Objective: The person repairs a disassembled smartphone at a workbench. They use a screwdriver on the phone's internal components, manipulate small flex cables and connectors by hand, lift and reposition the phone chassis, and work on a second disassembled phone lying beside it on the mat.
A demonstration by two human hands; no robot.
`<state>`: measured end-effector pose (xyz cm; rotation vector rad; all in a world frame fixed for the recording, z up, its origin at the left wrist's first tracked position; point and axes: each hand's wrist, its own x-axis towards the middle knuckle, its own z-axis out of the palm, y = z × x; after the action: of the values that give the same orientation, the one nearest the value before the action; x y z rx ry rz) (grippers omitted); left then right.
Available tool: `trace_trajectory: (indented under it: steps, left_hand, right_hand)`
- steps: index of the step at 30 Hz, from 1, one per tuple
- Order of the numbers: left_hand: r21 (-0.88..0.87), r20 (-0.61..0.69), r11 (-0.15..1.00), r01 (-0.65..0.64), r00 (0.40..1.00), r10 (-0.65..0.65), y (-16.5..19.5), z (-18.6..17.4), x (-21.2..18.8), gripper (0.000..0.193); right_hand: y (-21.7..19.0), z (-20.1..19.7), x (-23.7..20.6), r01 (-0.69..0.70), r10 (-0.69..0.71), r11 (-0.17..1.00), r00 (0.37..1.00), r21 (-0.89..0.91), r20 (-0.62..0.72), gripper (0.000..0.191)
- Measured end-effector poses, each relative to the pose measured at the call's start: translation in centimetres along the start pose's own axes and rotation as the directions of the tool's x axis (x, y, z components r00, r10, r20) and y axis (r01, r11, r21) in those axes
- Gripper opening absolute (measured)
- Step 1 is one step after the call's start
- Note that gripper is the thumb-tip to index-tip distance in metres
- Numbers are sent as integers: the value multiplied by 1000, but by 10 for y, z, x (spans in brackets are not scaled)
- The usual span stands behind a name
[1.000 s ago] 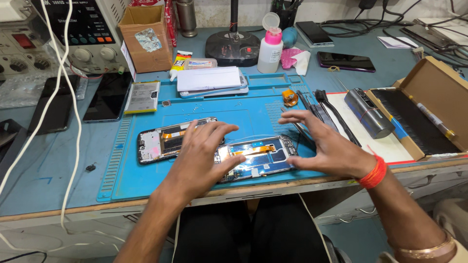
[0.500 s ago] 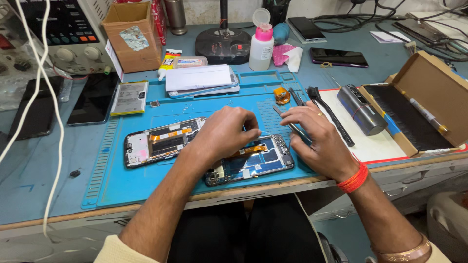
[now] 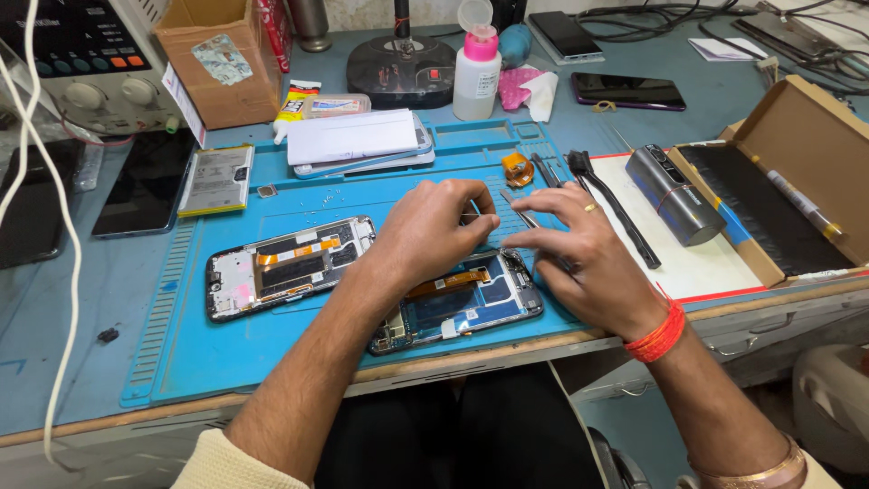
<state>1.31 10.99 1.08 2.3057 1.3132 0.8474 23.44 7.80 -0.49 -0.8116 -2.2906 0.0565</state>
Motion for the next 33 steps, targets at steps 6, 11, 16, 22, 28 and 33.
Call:
trace_trajectory:
  steps: [6, 11, 16, 22, 28, 33]
  left_hand:
    - [-83, 6, 995, 48, 999, -48, -2, 1, -1, 24]
    - [-151, 39, 986, 71, 997, -66, -2, 0, -4, 23]
    - [-167, 73, 981, 99, 993, -88, -2, -2, -6, 22]
    - [-172, 61, 981, 90, 995, -80, -1, -3, -7, 22]
    - [-219, 95, 974, 53, 995, -33, -5, -3, -9, 28]
    - [-235, 101, 972, 23, 995, 1, -6, -2, -11, 30]
  right_hand:
    - [1, 3, 0, 65, -60, 989, 997, -134, 37, 46]
    - [2, 4, -1, 57, -50, 987, 997, -149, 51, 45]
    - [3, 5, -2, 34, -30, 989, 999, -145, 35, 43]
    - [1, 4, -2, 30, -25, 983, 999, -180, 29, 42]
    - [-3, 4, 0, 33, -29, 973, 999, -227, 22, 41]
    - [-5, 2, -1, 32, -32, 976, 999, -215, 2, 44]
